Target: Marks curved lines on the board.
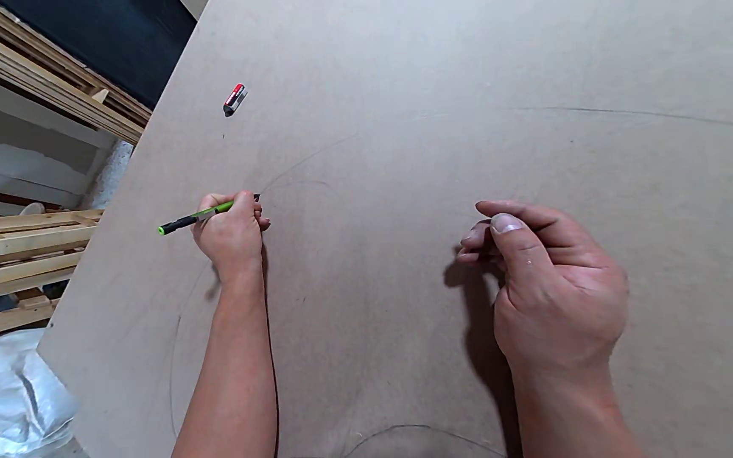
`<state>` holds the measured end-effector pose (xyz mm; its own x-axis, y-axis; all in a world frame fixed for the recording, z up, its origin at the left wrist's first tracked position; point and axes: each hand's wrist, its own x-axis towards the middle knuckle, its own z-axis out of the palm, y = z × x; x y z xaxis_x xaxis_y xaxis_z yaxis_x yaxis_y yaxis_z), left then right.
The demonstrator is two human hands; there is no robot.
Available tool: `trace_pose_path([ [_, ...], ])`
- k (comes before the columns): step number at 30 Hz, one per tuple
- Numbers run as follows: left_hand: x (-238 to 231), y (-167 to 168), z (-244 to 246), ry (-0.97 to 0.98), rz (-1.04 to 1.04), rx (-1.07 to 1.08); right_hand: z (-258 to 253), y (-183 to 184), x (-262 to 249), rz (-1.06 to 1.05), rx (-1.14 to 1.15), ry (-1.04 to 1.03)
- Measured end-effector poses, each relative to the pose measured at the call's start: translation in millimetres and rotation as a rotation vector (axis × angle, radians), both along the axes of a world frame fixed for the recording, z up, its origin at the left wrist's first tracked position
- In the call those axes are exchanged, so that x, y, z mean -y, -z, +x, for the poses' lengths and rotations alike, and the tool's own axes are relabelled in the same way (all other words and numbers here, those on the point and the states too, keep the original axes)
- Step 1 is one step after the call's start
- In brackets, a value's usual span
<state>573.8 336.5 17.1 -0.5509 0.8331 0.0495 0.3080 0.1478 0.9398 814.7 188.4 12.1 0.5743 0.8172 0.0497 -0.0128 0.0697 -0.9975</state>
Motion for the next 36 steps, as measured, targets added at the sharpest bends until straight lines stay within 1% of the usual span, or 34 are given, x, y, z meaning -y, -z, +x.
trace_pose_path([
  [17, -2, 4, -2, 0.052, 0.004, -0.021, -1, -1, 0, -0.011, -0.007, 0.001],
  [36, -3, 1, 11, 0.095, -0.023, -0.021, -1, 1, 0, -0.004, -0.014, 0.014],
])
